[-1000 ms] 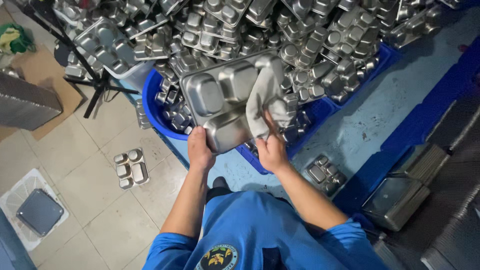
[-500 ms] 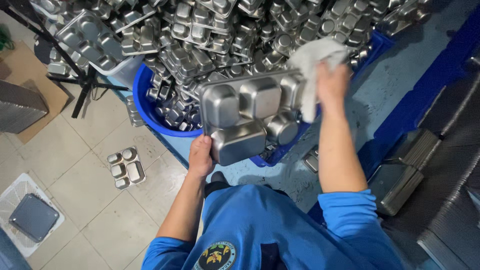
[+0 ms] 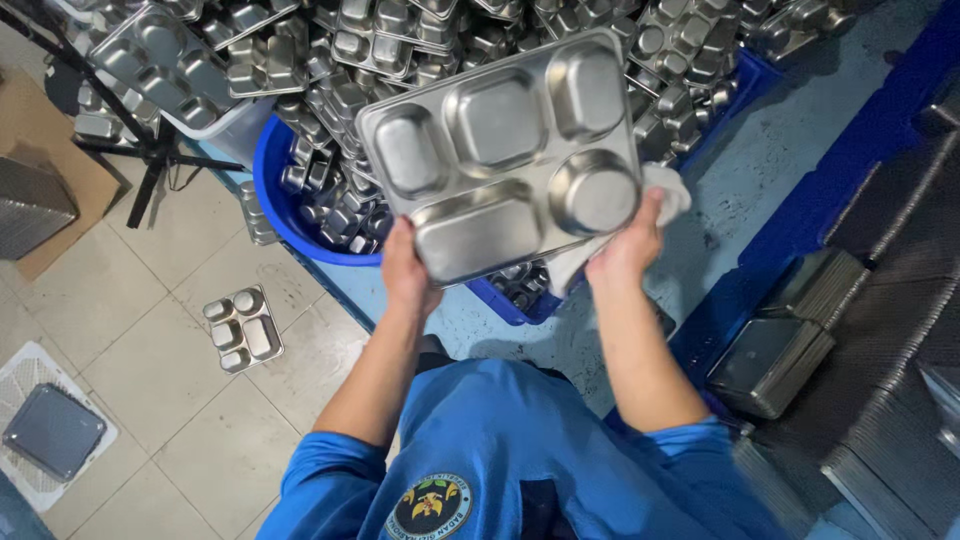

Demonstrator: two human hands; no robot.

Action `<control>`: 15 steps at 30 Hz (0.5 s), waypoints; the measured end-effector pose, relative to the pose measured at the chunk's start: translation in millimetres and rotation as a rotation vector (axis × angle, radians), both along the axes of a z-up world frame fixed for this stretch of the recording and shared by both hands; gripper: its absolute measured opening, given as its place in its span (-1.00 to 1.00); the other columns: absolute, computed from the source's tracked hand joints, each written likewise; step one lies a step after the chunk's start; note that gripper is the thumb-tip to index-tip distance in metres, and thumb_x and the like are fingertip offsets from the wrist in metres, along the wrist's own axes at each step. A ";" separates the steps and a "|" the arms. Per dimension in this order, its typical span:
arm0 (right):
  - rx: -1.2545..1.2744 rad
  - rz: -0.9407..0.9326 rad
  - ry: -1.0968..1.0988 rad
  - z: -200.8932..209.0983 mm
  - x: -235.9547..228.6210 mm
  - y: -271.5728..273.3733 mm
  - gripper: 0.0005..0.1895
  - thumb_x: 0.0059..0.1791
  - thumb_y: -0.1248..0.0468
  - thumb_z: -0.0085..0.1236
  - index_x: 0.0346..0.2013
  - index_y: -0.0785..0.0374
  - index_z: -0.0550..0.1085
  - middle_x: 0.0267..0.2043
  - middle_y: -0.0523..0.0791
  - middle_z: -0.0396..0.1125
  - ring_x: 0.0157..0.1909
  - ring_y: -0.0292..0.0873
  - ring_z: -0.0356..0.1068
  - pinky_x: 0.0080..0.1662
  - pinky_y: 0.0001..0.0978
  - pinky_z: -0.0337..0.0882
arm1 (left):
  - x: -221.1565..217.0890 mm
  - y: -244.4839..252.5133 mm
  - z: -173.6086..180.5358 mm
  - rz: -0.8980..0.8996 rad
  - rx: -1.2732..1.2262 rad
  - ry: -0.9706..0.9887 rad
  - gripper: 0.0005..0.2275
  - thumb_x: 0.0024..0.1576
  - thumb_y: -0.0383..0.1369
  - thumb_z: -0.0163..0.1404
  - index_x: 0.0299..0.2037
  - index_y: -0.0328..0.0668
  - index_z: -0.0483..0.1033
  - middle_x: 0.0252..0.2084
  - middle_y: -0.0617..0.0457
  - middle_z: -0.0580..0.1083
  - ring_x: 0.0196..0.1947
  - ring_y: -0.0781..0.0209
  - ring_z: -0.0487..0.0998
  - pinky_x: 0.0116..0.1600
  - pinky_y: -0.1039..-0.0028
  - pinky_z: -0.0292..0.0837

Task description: The person repeatedly picks up stainless steel compartment trays from a blue bin, wipes each tray with a white cloth, and places the cleaned trays into a stack on a nearby table. The person handles the trays one at a time, wiping both sides and the compartments before stacking them.

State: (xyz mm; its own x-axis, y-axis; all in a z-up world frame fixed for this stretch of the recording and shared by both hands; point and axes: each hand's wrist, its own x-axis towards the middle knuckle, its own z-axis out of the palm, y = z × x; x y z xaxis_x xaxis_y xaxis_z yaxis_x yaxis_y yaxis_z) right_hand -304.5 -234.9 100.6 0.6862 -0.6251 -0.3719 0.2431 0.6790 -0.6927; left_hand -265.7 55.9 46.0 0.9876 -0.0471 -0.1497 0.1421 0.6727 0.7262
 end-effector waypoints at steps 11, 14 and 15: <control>-1.406 0.228 -0.157 -56.4 -54.9 60.5 -0.76 0.17 0.18 -0.01 -0.10 0.29 0.51 0.00 -0.02 0.42 0.12 0.01 0.39 0.23 -0.15 0.36 | 29.4 -38.9 15.5 -0.268 0.218 -0.045 -0.41 0.31 0.09 -0.26 0.38 -0.19 0.22 0.19 -0.06 0.41 0.06 0.10 0.46 0.12 0.21 0.48; -1.994 0.341 -0.187 -37.3 -61.9 29.1 -0.81 0.00 0.24 0.07 -0.25 0.30 0.57 -0.09 0.00 0.43 0.09 0.09 0.36 0.22 0.05 0.21 | 28.5 1.6 64.3 -0.392 -0.088 -0.206 -0.33 0.15 0.08 -0.06 0.42 0.00 0.10 0.20 0.03 0.40 0.12 0.12 0.48 0.14 0.24 0.51; -2.161 0.418 -0.162 -30.7 -66.3 25.5 -0.80 -0.07 0.25 0.10 -0.29 0.30 0.58 -0.12 -0.01 0.44 0.07 0.12 0.34 0.21 0.14 0.14 | 33.9 11.4 77.4 -0.387 -0.097 -0.211 -0.35 0.17 0.01 -0.01 0.41 -0.07 0.13 0.21 0.01 0.41 0.16 0.11 0.47 0.20 0.27 0.48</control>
State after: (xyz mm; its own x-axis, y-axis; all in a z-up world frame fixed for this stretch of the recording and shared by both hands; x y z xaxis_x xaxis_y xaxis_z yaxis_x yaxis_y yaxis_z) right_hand -370.7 -209.3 69.9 0.7967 0.2644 0.5435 0.4473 -0.8627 -0.2359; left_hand -231.9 67.3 123.4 0.9028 -0.4232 0.0765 0.2522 0.6651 0.7028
